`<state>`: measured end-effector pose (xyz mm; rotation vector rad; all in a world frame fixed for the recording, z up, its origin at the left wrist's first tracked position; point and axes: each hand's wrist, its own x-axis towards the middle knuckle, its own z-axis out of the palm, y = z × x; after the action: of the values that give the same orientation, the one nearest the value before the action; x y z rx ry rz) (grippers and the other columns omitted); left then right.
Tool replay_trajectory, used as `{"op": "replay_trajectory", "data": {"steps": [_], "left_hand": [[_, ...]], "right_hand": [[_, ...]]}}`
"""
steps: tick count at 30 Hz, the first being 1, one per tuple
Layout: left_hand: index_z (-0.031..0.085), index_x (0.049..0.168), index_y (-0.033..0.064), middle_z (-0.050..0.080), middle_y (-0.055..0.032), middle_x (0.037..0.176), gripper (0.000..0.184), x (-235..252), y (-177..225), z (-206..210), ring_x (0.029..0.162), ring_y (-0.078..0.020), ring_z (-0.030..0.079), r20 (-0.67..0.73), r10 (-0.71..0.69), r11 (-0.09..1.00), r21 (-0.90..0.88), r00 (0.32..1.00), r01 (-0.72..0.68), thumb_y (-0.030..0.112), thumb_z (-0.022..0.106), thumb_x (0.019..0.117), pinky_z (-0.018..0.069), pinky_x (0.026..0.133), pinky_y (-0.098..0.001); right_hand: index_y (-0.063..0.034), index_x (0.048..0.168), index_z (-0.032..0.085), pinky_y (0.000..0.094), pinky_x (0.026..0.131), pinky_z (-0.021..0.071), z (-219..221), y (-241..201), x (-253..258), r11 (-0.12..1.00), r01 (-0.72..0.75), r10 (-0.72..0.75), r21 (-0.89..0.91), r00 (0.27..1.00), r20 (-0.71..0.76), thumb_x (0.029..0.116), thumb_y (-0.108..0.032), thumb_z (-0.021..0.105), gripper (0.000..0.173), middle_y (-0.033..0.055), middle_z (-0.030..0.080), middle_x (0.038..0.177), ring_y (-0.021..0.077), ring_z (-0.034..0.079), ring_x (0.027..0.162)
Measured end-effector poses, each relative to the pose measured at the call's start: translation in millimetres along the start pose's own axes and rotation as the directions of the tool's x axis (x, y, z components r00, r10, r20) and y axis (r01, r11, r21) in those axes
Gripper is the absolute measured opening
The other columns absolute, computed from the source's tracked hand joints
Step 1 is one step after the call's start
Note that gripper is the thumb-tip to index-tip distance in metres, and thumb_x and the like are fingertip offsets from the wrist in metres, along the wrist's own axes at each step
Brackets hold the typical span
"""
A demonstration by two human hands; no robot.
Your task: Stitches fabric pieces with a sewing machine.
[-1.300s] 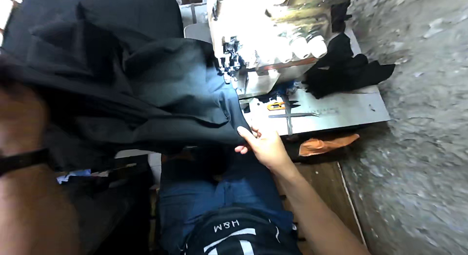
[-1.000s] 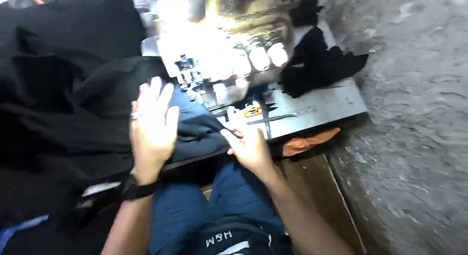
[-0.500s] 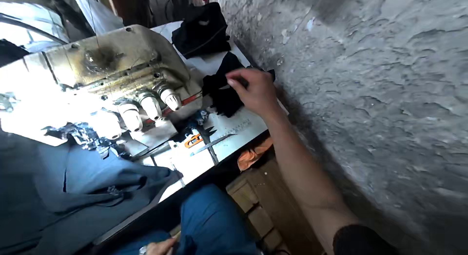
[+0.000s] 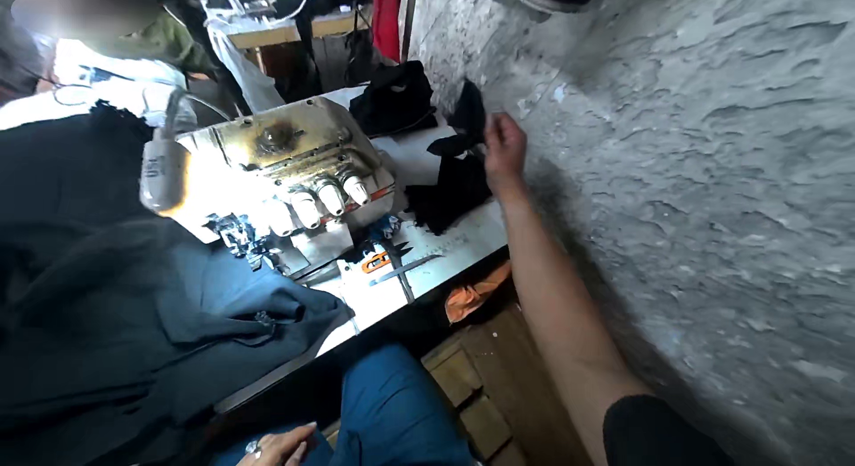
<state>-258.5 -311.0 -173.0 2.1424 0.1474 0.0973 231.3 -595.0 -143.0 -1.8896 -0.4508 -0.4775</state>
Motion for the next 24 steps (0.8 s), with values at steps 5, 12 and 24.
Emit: {"op": "replay_trajectory", "data": {"steps": [5,12,24], "left_hand": [[0.076,0.115,0.0122,0.075,-0.0019,0.113,0.021,45.2,32.6,-21.6,0.105,-0.0098,0.070,-0.070,0.304,0.953,0.022,0.950,-0.303,0.016,0.060,0.1025,0.0586,0.094,-0.0304],[0.066,0.133,0.0297,0.053,-0.0044,0.152,0.036,85.2,109.5,-58.4,0.144,-0.0263,0.043,-0.060,0.776,0.553,0.543,0.628,-0.632,0.014,0.063,0.1011,0.0384,0.113,-0.0470],[0.073,0.083,0.0096,0.065,0.0036,0.069,0.033,20.3,63.7,-88.7,0.063,-0.0018,0.059,-0.175,0.327,0.939,0.170,0.929,-0.298,0.039,0.068,0.0985,0.0495,0.059,-0.0208]], "right_hand": [[-0.0084,0.111,0.061,0.0342,0.067,0.0651,-33.1,-118.1,-56.2,0.884,-0.252,0.183,0.394,0.962,0.203,0.1140,-0.027,0.034,0.032,-0.0003,0.071,0.084,0.0127,0.072,0.070],[-0.0177,0.101,0.070,0.0239,0.057,0.0605,13.4,-227.3,-187.3,0.492,-0.665,0.036,0.561,0.660,0.751,0.1116,-0.029,0.039,0.034,0.0003,0.071,0.075,0.0069,0.068,0.059],[-0.0089,0.137,0.064,0.0337,0.106,0.0511,103.7,-240.6,-255.0,0.598,-0.668,-0.336,0.443,0.293,0.895,0.1042,-0.060,0.042,0.064,0.0026,0.070,0.128,0.0116,0.064,0.120]]}}
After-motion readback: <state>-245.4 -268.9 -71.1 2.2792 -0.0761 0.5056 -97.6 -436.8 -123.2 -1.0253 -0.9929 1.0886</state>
